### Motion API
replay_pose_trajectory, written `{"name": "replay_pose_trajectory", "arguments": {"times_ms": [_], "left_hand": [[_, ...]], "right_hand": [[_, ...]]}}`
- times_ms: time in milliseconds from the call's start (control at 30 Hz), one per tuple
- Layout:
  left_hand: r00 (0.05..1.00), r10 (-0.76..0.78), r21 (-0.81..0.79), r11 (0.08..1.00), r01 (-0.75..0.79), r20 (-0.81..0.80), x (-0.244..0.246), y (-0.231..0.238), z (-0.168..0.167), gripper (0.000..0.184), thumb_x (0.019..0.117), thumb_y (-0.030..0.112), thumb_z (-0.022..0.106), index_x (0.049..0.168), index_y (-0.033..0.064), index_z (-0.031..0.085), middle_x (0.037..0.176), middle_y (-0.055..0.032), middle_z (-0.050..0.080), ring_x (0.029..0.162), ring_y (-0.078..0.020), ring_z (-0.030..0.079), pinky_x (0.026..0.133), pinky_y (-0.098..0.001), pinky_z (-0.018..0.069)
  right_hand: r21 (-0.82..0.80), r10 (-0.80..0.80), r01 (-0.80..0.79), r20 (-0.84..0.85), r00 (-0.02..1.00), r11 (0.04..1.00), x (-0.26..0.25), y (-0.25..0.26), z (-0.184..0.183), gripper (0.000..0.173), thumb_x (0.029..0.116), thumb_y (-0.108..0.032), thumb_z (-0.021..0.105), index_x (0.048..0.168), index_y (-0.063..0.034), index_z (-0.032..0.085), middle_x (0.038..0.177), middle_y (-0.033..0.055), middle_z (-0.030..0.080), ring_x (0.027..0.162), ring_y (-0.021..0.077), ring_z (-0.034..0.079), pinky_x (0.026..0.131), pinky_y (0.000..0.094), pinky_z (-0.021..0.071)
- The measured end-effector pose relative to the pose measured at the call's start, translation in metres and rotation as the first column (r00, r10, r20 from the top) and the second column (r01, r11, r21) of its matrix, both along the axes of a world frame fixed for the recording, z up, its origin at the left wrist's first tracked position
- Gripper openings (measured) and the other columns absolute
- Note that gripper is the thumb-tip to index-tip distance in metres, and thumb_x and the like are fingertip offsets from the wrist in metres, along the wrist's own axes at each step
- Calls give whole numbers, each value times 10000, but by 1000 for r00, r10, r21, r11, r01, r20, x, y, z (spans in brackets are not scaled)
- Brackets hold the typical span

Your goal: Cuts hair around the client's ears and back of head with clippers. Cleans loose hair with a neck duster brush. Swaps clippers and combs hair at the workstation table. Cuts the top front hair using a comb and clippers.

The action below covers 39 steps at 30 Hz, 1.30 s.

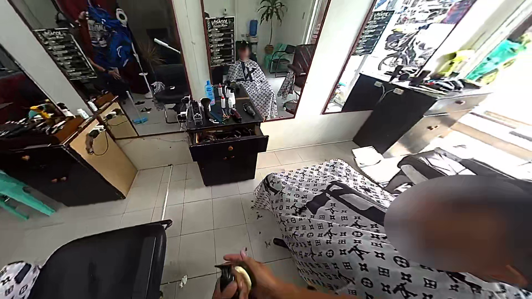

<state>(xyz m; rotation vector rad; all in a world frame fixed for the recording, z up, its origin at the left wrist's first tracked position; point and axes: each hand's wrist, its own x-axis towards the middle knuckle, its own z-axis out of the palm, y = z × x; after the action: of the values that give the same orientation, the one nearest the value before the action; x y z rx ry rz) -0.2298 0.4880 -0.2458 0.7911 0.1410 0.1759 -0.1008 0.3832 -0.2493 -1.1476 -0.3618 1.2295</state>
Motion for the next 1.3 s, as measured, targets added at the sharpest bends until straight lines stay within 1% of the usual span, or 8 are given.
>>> {"name": "replay_pose_trajectory", "arguments": {"times_ms": [200, 333, 500, 667, 800, 900, 1033, 1300], "left_hand": [[956, 210, 383, 916, -118, -207, 122, 80, 14, 203, 881, 243, 735, 939, 90, 617, 620, 38, 624, 465, -61, 589, 443, -223, 528], [980, -196, -136, 973, 188, -45, 206, 122, 17, 372, 851, 513, 780, 913, 159, 687, 692, 18, 627, 500, -91, 608, 451, -242, 533], [804, 535, 364, 825, -432, -260, 328, 192, 33, 198, 1008, 201, 549, 1019, 5, 573, 647, -7, 615, 515, -85, 601, 512, -250, 557], [912, 298, 446, 882, -151, -281, 412, 242, 35, 779, 1074, 547, 241, 1584, -40, 191, 1568, -215, 393, 1411, -209, 452, 1150, -394, 415], [970, 36, 760, 628, 165, -241, 485, 322, 8, 634, 1059, 396, 377, 1541, -15, 401, 1581, -235, 393, 1457, -311, 407, 1183, -478, 362], [941, -86, 802, 501, 324, -327, 529, 394, -6, 497, 1078, 127, 363, 1569, 51, 362, 1403, -158, 606, 1233, -258, 644, 980, -438, 570], [854, -169, 866, 10, 500, -491, 585, 459, 18, 565, 1044, -30, 427, 1532, 244, 504, 1374, -214, 614, 1217, -381, 627, 1055, -522, 494], [808, -118, 810, -207, 548, -577, 716, 527, 52, 573, 1030, -41, 419, 1522, 239, 508, 1315, -268, 596, 1237, -422, 583, 1053, -562, 466]], "right_hand": [[111, -287, 275, 120, 950, 955, 134, 45, -45, 588, 1088, -293, 224, 805, -45, 676, 1017, 85, 761, 988, 189, 711, 905, 386, 572], [30, -222, 222, 13, 975, 975, 208, 114, -12, 682, 1113, -429, 113, 1247, 9, 617, 1151, 111, 733, 1034, 181, 697, 923, 367, 554], [253, -122, 1, 462, 879, 968, 273, 191, 17, 855, 1040, -627, 357, 1536, 69, 347, 1545, 208, 438, 1377, 201, 494, 1111, 377, 450], [58, -98, 80, 558, 824, 995, 355, 237, 20, 837, 940, -221, 717, 1570, 59, 241, 1423, 203, 553, 1151, 175, 653, 982, 353, 557], [-156, -325, 432, 452, 831, 888, 454, 266, 17, 471, 964, -102, 637, 1361, 41, 427, 813, 99, 647, 497, 151, 576, 474, 321, 533], [-217, -439, 699, 643, 627, 681, 562, 289, 21, 538, 944, -88, 675, 1406, 48, 436, 916, 154, 627, 583, 188, 600, 542, 365, 552], [-399, -225, 782, 805, 549, 479, 700, 313, 31, 548, 899, -74, 733, 1393, 28, 518, 1211, 276, 645, 1080, 385, 659, 946, 559, 526], [-516, 55, 720, 828, 558, 463, 794, 368, 24, 437, 932, -195, 755, 1290, 20, 626, 1181, 298, 661, 1124, 480, 630, 965, 682, 464]]}}
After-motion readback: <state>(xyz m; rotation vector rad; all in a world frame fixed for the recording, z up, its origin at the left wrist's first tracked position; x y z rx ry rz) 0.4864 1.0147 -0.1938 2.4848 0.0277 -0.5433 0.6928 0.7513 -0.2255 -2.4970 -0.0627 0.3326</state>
